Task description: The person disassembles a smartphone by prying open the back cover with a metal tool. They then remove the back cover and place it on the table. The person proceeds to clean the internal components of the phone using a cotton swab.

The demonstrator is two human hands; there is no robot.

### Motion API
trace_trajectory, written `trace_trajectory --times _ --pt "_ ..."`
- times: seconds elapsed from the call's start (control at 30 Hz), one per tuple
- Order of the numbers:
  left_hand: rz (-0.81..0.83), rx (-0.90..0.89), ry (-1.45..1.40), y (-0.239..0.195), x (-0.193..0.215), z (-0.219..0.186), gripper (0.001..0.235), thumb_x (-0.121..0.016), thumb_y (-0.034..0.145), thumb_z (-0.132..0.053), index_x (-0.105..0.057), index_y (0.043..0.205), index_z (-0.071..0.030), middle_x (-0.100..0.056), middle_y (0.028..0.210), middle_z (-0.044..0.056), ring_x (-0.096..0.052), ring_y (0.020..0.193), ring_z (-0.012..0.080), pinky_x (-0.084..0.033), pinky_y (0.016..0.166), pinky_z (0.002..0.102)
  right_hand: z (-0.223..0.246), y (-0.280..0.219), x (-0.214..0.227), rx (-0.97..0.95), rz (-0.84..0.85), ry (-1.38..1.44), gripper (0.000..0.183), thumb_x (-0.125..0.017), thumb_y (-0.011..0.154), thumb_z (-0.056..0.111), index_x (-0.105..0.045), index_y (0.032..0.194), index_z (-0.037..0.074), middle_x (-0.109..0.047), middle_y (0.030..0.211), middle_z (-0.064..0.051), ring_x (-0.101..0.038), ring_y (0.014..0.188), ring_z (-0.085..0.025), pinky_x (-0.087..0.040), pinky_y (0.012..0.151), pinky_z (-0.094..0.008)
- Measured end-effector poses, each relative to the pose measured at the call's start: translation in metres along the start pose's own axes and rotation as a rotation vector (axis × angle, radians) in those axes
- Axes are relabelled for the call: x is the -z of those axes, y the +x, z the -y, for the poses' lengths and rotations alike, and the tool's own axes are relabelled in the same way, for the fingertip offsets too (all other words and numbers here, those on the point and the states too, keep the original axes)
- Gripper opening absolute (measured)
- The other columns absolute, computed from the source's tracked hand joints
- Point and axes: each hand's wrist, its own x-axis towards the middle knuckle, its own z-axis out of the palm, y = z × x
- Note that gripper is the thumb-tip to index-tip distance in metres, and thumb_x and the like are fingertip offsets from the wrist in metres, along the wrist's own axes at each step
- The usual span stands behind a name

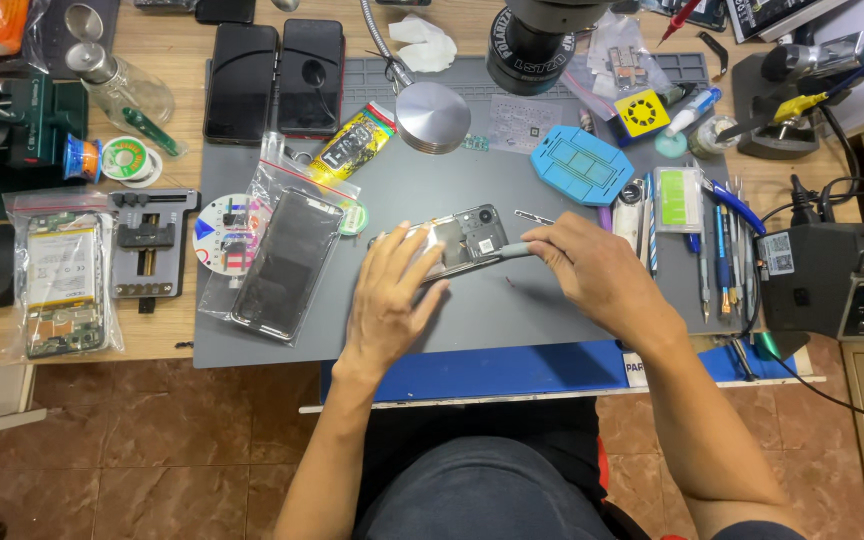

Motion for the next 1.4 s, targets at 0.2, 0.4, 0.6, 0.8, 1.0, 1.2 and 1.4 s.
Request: trace_trajectory --times 0.2,0.4,0.6,0.8,1.0,1.2,1.4 --pt "0.139 -0.099 0.08 -0.002 -0.008 0.0 0.04 -0.065 0.103 -0.037 -0.066 0.14 -0.025 -0.062 0.15 -0.003 -0.05 0.145 0.026 -0.029 0.127 0.053 0.005 0.008 -0.003 0.049 0.032 -0.152 0.029 -0.054 0.112 0.035 -0.077 0.112 0.017 -0.066 0.082 -0.007 -0.068 0.076 -0.024 -0.057 0.072 -0.036" --pt "0.135 -0.058 0.037 -0.002 -0.006 0.001 0.034 -0.066 0.102 -0.035 -0.07 0.134 -0.022 -0.065 0.146 -0.003 -0.053 0.143 0.0255 -0.03 0.126 0.052 0.001 0.012 -0.008 0.076 0.051 -0.225 0.029 -0.053 0.112 0.036 -0.076 0.112 0.019 -0.062 0.081 -0.003 -0.065 0.076 -0.02 -0.055 0.071 -0.033" --pt "0.146 -0.041 0.04 -0.001 -0.004 0.001 0.033 -0.066 0.103 -0.035 -0.07 0.133 -0.023 -0.065 0.145 -0.004 -0.052 0.143 0.0237 -0.029 0.127 0.052 0.008 0.012 -0.004 0.089 0.065 -0.298 0.028 -0.053 0.112 0.035 -0.076 0.111 0.019 -0.062 0.08 -0.003 -0.064 0.075 -0.02 -0.055 0.07 -0.032" --pt "0.127 -0.036 0.027 0.001 -0.002 -0.002 0.032 -0.069 0.101 -0.033 -0.072 0.13 -0.022 -0.067 0.142 -0.004 -0.054 0.141 0.024 -0.031 0.126 0.052 0.009 0.012 -0.006 0.245 0.026 -0.361 0.018 -0.061 0.107 0.032 -0.072 0.106 0.018 -0.055 0.084 -0.004 -0.061 0.078 -0.024 -0.056 0.073 -0.036" --pt "-0.033 -0.072 0.052 0.006 -0.017 -0.008 0.023 -0.076 0.096 -0.024 -0.074 0.118 -0.016 -0.069 0.127 0.003 -0.06 0.126 0.0286 -0.041 0.117 0.053 0.005 0.025 -0.046 0.399 -0.09 -0.718 0.031 -0.064 0.101 0.043 -0.059 0.086 0.016 -0.05 0.078 0.0 -0.06 0.073 -0.018 -0.054 0.068 -0.031" --pt "-0.157 -0.094 0.067 0.014 -0.058 -0.01 0.018 -0.081 0.085 -0.021 -0.071 0.098 -0.014 -0.062 0.105 0.003 -0.06 0.101 0.0269 -0.05 0.097 0.047 0.0 0.041 -0.061 0.543 -0.04 -0.746 0.02 -0.06 0.099 0.03 -0.058 0.088 0.014 -0.05 0.078 -0.001 -0.058 0.07 -0.022 -0.048 0.062 -0.034" --pt "-0.176 -0.01 -0.015 0.017 -0.058 -0.013 0.012 -0.081 0.087 -0.025 -0.071 0.087 -0.017 -0.06 0.099 -0.001 -0.058 0.099 0.0246 -0.047 0.094 0.046 -0.004 0.043 -0.055 0.529 -0.013 -0.969 0.017 -0.06 0.095 0.02 -0.048 0.082 0.019 -0.043 0.073 0.004 -0.047 0.058 -0.014 -0.039 0.055 -0.028"
